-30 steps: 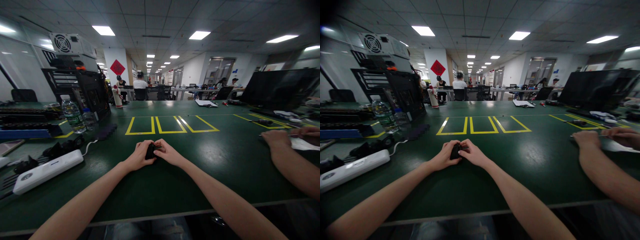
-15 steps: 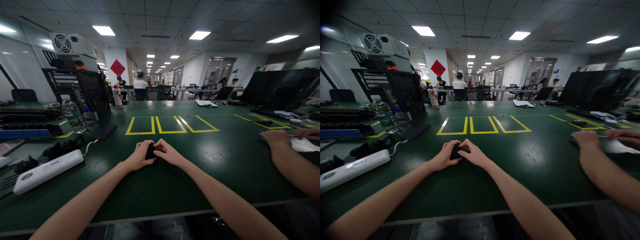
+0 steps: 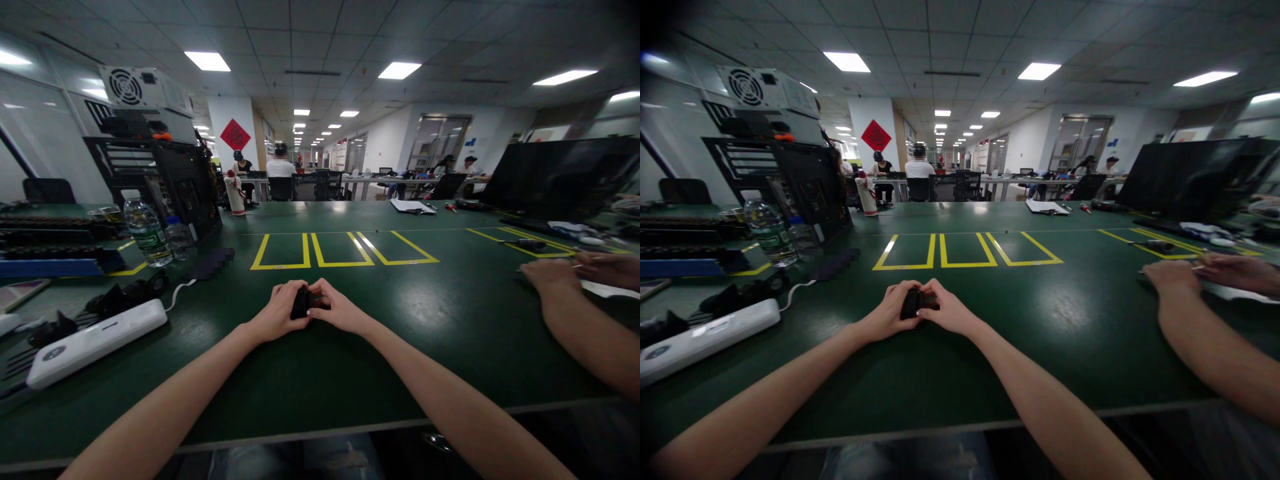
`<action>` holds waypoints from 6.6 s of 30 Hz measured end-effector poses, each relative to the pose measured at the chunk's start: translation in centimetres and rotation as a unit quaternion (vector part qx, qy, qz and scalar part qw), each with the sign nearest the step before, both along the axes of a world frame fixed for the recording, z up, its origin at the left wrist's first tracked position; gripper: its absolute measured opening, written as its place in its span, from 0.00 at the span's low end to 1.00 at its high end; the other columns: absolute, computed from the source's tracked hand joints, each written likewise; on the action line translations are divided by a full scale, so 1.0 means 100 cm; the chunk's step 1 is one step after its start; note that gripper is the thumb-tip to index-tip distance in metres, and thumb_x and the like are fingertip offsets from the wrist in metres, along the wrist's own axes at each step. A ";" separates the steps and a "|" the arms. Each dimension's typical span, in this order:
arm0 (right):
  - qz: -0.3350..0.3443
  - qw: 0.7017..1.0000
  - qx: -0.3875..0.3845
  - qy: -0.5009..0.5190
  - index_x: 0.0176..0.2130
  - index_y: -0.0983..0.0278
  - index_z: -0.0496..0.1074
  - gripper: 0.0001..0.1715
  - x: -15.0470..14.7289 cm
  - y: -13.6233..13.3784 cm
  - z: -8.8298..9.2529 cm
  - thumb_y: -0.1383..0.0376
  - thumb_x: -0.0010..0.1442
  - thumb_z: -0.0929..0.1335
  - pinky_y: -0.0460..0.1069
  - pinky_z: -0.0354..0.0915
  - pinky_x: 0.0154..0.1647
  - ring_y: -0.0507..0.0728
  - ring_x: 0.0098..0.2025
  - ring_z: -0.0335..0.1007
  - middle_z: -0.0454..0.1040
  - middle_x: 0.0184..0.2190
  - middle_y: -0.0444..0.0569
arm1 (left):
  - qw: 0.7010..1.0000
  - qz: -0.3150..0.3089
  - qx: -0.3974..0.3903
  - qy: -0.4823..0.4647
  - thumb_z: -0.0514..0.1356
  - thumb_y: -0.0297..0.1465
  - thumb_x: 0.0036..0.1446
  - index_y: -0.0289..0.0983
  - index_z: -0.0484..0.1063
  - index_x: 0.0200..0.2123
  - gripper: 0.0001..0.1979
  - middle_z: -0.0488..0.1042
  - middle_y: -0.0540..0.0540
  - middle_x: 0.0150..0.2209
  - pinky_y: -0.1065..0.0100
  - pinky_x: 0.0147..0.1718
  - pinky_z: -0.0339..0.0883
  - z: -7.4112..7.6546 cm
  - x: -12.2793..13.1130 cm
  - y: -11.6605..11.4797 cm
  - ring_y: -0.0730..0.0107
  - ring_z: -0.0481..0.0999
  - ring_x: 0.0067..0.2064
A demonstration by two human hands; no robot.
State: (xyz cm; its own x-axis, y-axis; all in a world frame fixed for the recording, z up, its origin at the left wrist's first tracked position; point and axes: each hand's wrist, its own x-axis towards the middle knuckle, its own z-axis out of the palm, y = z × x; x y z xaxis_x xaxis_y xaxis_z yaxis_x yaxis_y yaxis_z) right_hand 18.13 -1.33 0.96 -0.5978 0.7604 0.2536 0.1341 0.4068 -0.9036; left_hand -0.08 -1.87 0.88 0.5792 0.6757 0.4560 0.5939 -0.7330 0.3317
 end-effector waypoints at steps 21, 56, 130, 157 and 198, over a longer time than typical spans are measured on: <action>-0.036 0.999 -0.009 -0.013 0.45 0.61 0.59 0.18 -0.002 0.004 -0.003 0.61 0.53 0.63 0.55 0.62 0.45 0.55 0.44 0.63 0.63 0.43 0.49 | 1.000 -0.006 -0.002 -0.001 0.58 0.33 0.47 0.40 0.50 0.51 0.28 0.61 0.45 0.46 0.57 0.50 0.50 0.002 -0.001 0.000 0.62 0.62 0.48; -0.011 1.000 0.018 0.002 0.41 0.61 0.58 0.17 -0.001 0.001 0.000 0.66 0.50 0.66 0.54 0.60 0.48 0.54 0.46 0.63 0.63 0.40 0.46 | 1.000 -0.008 -0.003 0.002 0.58 0.33 0.47 0.39 0.50 0.50 0.28 0.61 0.44 0.45 0.57 0.49 0.50 0.002 0.000 0.000 0.61 0.62 0.48; -0.021 1.000 0.004 0.021 0.39 0.62 0.60 0.11 -0.002 0.000 0.003 0.66 0.53 0.63 0.54 0.62 0.47 0.54 0.45 0.63 0.64 0.39 0.46 | 1.000 -0.001 -0.012 0.004 0.58 0.33 0.47 0.41 0.50 0.50 0.27 0.61 0.45 0.45 0.57 0.49 0.50 0.004 0.000 -0.001 0.61 0.62 0.48; -0.016 1.000 0.002 -0.006 0.39 0.62 0.58 0.17 0.000 0.002 -0.001 0.67 0.49 0.67 0.55 0.62 0.44 0.55 0.44 0.64 0.64 0.39 0.46 | 1.000 0.002 -0.009 0.005 0.57 0.34 0.48 0.40 0.50 0.50 0.27 0.61 0.44 0.45 0.56 0.50 0.49 0.003 0.000 -0.001 0.61 0.62 0.48; 0.015 0.921 0.296 -0.254 0.52 0.68 0.52 0.35 -0.118 -0.048 0.022 0.64 0.47 0.67 0.53 0.66 0.34 0.62 0.40 0.66 0.64 0.44 0.57 | 0.979 0.144 -0.145 -0.017 0.60 0.37 0.43 0.48 0.52 0.50 0.30 0.66 0.47 0.47 0.58 0.43 0.64 -0.021 -0.144 -0.067 0.57 0.68 0.46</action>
